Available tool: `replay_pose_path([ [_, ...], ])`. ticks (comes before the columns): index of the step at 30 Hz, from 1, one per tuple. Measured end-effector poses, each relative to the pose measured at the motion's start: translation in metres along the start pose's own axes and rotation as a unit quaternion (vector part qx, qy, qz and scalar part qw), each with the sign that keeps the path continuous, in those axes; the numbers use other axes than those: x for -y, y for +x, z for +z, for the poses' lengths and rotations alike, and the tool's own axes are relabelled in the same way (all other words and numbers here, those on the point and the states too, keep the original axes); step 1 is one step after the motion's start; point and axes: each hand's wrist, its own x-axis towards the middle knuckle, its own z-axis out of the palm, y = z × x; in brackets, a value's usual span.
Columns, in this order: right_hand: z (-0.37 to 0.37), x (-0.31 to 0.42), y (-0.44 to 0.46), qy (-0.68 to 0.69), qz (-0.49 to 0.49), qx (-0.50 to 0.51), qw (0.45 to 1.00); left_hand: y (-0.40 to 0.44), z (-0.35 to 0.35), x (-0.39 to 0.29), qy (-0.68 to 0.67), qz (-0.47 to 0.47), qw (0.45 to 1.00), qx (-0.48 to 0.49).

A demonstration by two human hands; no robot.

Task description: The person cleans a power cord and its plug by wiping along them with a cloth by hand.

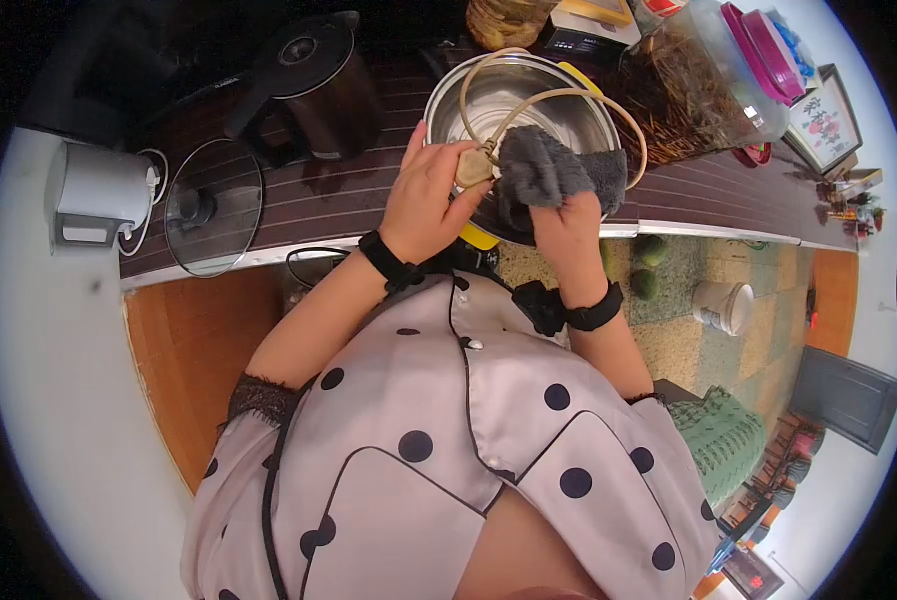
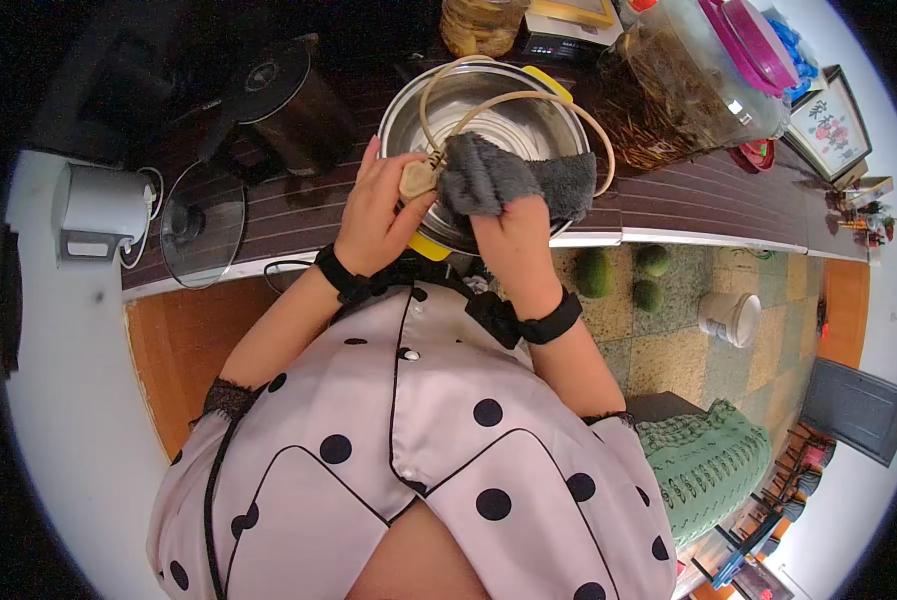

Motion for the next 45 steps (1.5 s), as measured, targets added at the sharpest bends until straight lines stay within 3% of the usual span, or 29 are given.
replay_pose_path([
  [3,0.007,-0.002,0.001,-0.05,-0.029,0.055,0.997,0.001,-0.003,-0.002,0.024,0.002,0.999,0.023],
  [5,0.012,-0.005,0.002,-0.083,0.049,0.145,0.985,-0.002,0.001,0.005,0.047,0.016,0.999,0.009],
  [10,0.026,-0.012,0.017,0.056,0.058,0.128,0.989,-0.003,0.001,0.002,0.078,0.032,0.996,-0.017],
  [12,0.033,-0.017,0.017,0.069,0.126,0.074,0.987,-0.002,0.004,-0.002,0.082,0.019,0.996,0.013],
  [19,0.023,-0.023,0.018,-0.069,0.116,0.022,0.991,-0.001,0.003,-0.004,0.072,0.029,0.997,0.009],
  [21,0.012,-0.022,0.016,-0.101,0.098,0.007,0.99,0.002,-0.003,-0.007,0.048,-0.012,0.997,0.054],
  [23,-0.01,-0.021,0.018,-0.152,0.064,-0.005,0.986,0.004,-0.011,-0.006,0.044,0.021,0.998,0.029],
  [25,-0.053,-0.005,0.024,-0.159,0.119,-0.015,0.98,0.006,-0.025,-0.005,-0.074,-0.129,0.989,0.014],
  [27,-0.101,0.007,0.033,-0.065,0.094,-0.058,0.992,0.013,-0.044,-0.015,-0.149,-0.123,0.981,-0.034],
  [28,-0.126,0.01,0.037,-0.081,0.142,-0.099,0.982,0.017,-0.053,-0.018,-0.139,-0.112,0.983,-0.037],
  [31,-0.187,-0.011,0.055,-0.063,0.08,-0.163,0.981,0.026,-0.071,-0.022,-0.121,-0.096,0.987,-0.038],
  [35,-0.231,-0.027,0.072,-0.274,0.116,-0.269,0.916,0.029,-0.091,-0.011,-0.196,-0.096,0.973,-0.073],
  [37,-0.241,-0.022,0.072,-0.226,0.056,-0.309,0.922,0.033,-0.098,-0.017,-0.389,-0.144,0.899,-0.139],
  [39,-0.24,-0.005,0.075,0.002,0.064,-0.34,0.938,0.032,-0.107,-0.013,-0.445,-0.154,0.872,-0.133],
  [43,-0.242,0.048,0.081,0.095,-0.029,-0.462,0.881,0.035,-0.122,-0.02,-0.506,-0.132,0.841,-0.139],
  [45,-0.271,0.051,0.081,0.072,-0.089,-0.479,0.87,0.038,-0.13,-0.022,-0.59,-0.14,0.778,-0.165],
])
